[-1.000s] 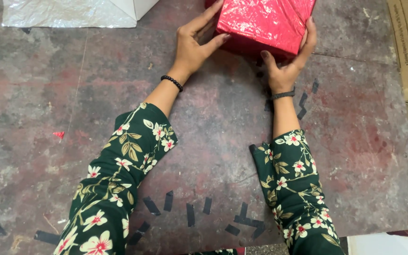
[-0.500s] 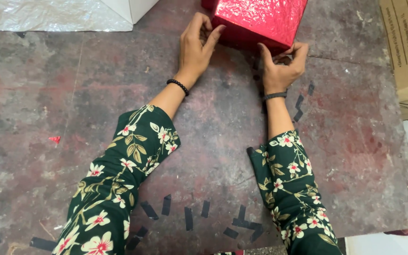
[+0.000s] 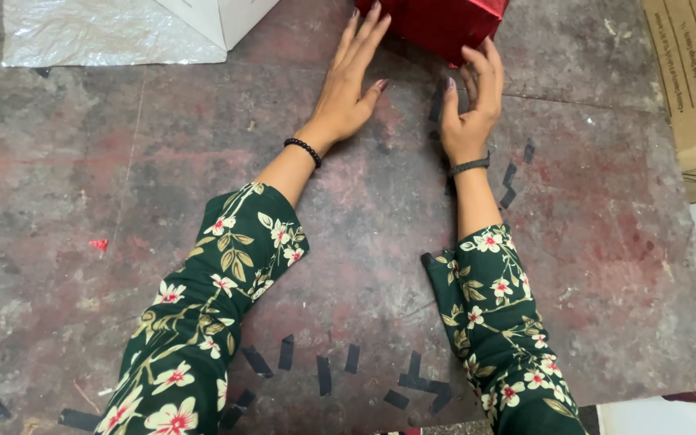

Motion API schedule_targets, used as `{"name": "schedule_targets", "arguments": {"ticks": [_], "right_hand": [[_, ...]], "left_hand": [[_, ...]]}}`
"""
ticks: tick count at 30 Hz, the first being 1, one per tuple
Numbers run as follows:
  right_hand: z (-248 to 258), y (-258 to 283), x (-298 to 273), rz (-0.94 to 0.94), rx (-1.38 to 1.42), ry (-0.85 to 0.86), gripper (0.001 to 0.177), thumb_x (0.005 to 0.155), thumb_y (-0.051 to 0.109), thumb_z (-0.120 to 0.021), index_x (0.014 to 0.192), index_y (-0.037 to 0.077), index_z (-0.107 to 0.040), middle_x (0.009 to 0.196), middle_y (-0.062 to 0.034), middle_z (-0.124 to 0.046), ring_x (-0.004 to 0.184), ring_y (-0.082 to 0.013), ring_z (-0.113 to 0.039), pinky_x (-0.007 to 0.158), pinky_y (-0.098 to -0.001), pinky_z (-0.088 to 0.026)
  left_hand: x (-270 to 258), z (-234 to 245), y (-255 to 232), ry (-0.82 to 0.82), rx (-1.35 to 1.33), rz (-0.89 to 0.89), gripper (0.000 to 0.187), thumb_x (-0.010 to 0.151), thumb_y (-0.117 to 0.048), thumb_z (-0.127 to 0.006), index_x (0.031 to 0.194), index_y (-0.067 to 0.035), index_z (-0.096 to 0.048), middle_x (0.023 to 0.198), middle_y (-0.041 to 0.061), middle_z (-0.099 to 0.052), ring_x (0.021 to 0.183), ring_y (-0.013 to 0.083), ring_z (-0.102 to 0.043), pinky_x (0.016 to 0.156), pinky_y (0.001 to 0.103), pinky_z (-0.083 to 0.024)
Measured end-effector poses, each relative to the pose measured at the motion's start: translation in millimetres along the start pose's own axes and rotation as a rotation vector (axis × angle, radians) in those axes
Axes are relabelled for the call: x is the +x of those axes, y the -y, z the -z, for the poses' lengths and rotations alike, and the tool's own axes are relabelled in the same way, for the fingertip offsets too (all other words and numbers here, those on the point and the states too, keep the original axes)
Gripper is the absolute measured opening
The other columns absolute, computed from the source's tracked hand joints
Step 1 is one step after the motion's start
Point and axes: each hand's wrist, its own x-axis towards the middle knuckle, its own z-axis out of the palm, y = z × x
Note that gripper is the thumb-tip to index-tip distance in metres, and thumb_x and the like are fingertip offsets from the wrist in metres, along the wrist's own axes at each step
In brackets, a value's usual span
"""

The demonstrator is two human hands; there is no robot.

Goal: The person wraps a small white box with red wrapping paper and secures it with black tape. They fold the paper around the box, smooth the edges, and apply multiple pieces of tape to hold the wrapping in place.

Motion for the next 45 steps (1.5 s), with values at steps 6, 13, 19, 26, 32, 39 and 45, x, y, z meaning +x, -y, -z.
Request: {"name": "schedule_targets", "arguments": {"ticks": [6,13,19,26,32,39,45], "right_hand": [[-3,9,4,-0.020,-0.084,0.101,0.066,0.103,-0.008,-0.060,0.162,0.017,-0.042,0.174,-0.0141,-0.023,0.158,-0.0317,-0.043,0.117,-0.0392,-0.055],[-2,4,8,-0.062,-0.132,0.147,0.085,0.099,-0.005,-0.067,0.169,0.021,-0.026,0.175,-0.0122,-0.023,0.150,-0.0286,-0.051,0.111,-0.0375,-0.059],[-7,-6,8,-0.123,-0.129,0.016,0.087,0.098,0.000,-0.078,0.167,0.018,-0.028,0.169,-0.0115,-0.036,0.148,-0.0285,-0.056,0.115,-0.0387,-0.059],[-15,-47,68,0.088,-0.342,-0.102,0.100,0.099,0.018,-0.096,0.164,0.007,-0.020,0.164,-0.0214,-0.036,0.154,-0.0426,-0.038,0.132,-0.0438,-0.033],[-24,-99,91,-0.096,-0.339,-0.124,0.087,0.103,0.031,-0.091,0.159,0.006,-0.028,0.157,-0.0258,-0.048,0.148,-0.0437,-0.048,0.127,-0.0448,-0.039],[-11,-120,104,-0.144,-0.368,-0.104,0.095,0.096,0.031,-0.096,0.158,0.005,-0.027,0.156,-0.0278,-0.048,0.147,-0.0446,-0.047,0.126,-0.0451,-0.039],[1,-99,71,-0.409,-0.014,-0.019,0.119,0.074,0.014,-0.100,0.157,0.009,-0.015,0.152,-0.0200,-0.049,0.139,-0.0340,-0.054,0.116,-0.0412,-0.046]], "left_hand": [[13,-14,10,-0.021,0.119,0.015,0.092,0.098,-0.002,-0.072,0.170,-0.026,-0.020,0.177,-0.001,-0.006,0.162,0.0432,-0.001,0.134,0.058,-0.013],[42,-14,34,0.068,0.112,0.001,0.089,0.096,0.005,-0.063,0.169,-0.024,-0.022,0.176,0.009,-0.011,0.162,0.0428,-0.011,0.129,0.053,-0.026],[66,-8,48,0.070,0.000,-0.036,0.071,0.097,0.009,-0.058,0.162,-0.014,-0.039,0.167,0.012,-0.041,0.158,0.0377,-0.030,0.133,0.044,-0.031],[71,-39,110,-0.131,-0.041,0.062,0.049,0.095,0.004,-0.056,0.142,-0.010,-0.058,0.142,0.016,-0.064,0.136,0.0382,-0.056,0.117,0.043,-0.046],[119,-68,200,-0.154,-0.064,0.421,0.025,0.089,-0.013,-0.054,0.103,0.002,-0.068,0.096,0.023,-0.076,0.095,0.0364,-0.074,0.084,0.045,-0.055],[129,-67,189,0.080,-0.174,0.814,0.028,0.097,-0.022,-0.047,0.096,0.001,-0.062,0.075,0.013,-0.065,0.068,0.0254,-0.065,0.060,0.042,-0.051],[134,-74,195,0.010,-0.439,0.824,0.024,0.096,-0.025,-0.050,0.097,-0.004,-0.061,0.081,0.010,-0.066,0.071,0.0185,-0.062,0.062,0.041,-0.058]]}}
